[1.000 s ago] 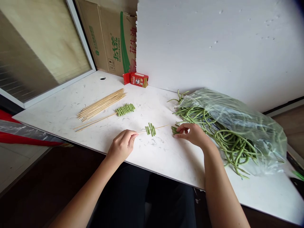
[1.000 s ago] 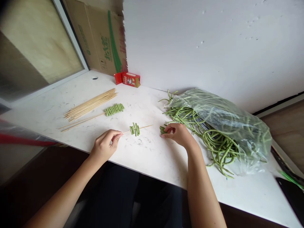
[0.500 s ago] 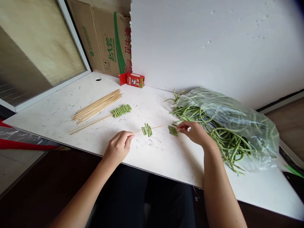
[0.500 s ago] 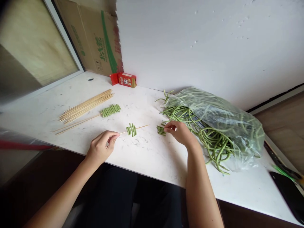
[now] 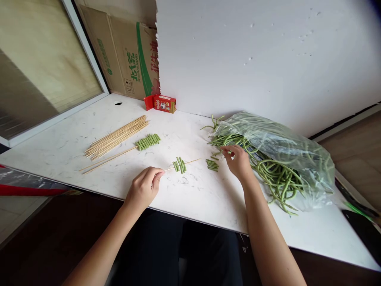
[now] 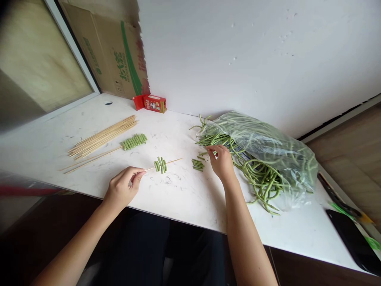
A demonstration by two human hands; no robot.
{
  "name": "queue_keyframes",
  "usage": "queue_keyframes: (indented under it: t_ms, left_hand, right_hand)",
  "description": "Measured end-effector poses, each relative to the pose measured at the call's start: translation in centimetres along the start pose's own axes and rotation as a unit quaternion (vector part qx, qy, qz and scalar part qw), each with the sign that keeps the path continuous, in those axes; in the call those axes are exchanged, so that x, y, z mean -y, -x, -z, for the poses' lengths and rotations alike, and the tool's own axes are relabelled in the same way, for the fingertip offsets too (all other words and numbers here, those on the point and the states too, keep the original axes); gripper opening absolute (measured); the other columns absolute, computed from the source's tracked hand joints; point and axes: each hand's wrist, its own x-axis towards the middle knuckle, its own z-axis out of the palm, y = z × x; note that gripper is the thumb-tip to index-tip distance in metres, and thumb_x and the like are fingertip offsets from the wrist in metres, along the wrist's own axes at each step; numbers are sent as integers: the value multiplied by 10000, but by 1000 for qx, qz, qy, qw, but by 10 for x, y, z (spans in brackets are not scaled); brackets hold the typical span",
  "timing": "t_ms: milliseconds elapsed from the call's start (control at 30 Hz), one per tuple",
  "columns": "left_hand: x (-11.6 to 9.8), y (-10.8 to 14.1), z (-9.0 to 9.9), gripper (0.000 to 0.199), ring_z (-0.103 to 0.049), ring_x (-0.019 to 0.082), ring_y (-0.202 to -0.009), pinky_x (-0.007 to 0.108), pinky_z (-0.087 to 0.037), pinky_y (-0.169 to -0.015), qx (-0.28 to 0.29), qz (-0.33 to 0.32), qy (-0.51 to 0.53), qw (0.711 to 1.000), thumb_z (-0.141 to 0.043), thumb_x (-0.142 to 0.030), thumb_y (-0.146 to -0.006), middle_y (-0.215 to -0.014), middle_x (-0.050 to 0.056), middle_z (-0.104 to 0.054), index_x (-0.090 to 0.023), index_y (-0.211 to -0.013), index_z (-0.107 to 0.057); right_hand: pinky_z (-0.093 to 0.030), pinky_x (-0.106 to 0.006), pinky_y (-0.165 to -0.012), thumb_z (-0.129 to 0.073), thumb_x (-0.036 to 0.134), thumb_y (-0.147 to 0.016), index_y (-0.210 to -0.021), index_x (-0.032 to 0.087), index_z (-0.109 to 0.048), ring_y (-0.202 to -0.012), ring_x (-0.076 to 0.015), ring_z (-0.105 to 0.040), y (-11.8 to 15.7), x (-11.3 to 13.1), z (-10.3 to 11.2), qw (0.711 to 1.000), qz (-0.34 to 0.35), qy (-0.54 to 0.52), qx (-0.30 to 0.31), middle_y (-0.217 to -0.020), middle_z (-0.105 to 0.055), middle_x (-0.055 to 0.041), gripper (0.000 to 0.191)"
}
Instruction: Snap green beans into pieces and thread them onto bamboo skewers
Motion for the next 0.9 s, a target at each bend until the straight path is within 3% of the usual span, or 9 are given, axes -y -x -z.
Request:
queue_keyframes:
  t_ms: [267, 467, 600, 667, 733, 800, 900]
  left_hand:
    - [1, 1, 0, 116, -722, 148, -810, 252, -581, -745, 0, 3, 2, 1000, -639, -118, -995, -957, 33, -762, -202, -1074, -645]
    - [1, 1, 0, 109, -721, 152, -800, 256, -583, -746, 3, 1, 3, 1000, -633, -120, -997, -945, 32, -757, -203, -1066, -646]
    - [1, 0, -1, 127, -723, 148, -815, 249, -586, -762, 1, 0, 4, 1000, -643, -106, -988, -947, 28, -756, -202, -1072, -646]
    - [1, 0, -1, 136, -722, 145, -818, 246, -587, -772, 2, 0, 1, 1000, -650, -100, -983, -946, 25, -755, -201, -1074, -644]
    - [0, -1, 0, 141, -721, 145, -820, 247, -589, -775, 0, 0, -2, 1000, -651, -98, -982, -950, 25, -755, -202, -1076, -643]
    - [0, 0, 1, 141, -722, 144, -821, 246, -590, -771, -3, 1, -3, 1000, -650, -97, -982, -952, 25, -757, -203, -1075, -643]
    - [0, 0, 1, 143, -726, 145, -821, 250, -591, -764, -7, 4, -6, 1000, -645, -95, -983, -959, 29, -760, -202, -1079, -644]
  right_hand:
    - [-484, -375, -748, -731, 232, -869, -998, 211, -786, -812, -251, -652, 4, 4, -7, 995, -18, 9, 96, -928, -786, -87, 142]
    - [-491, -401, -789, -684, 171, -888, -1003, 221, -792, -854, -266, -660, 6, 10, -15, 997, -2, -18, 73, -926, -774, -92, 165]
    - [-499, -429, -836, -646, 297, -940, -1002, 214, -789, -864, -254, -635, 6, 19, -19, 990, -17, -133, 30, -977, -753, -107, 176]
    - [-503, -391, -746, -688, 409, -926, -981, 211, -773, -804, -223, -609, 7, 28, -21, 967, -56, -243, 52, -1000, -742, -102, 222]
    - [-479, -338, -640, -753, 501, -880, -969, 210, -752, -731, -184, -573, 10, 39, -22, 919, -98, -366, 106, -995, -724, -87, 305]
    - [-453, -305, -597, -819, 525, -832, -973, 211, -750, -694, -158, -556, 13, 50, -22, 870, -125, -450, 155, -932, -703, -65, 352]
    - [-415, -259, -557, -911, 479, -758, -949, 218, -759, -758, -158, -591, 16, 62, -20, 813, -157, -534, 172, -942, -710, -61, 357]
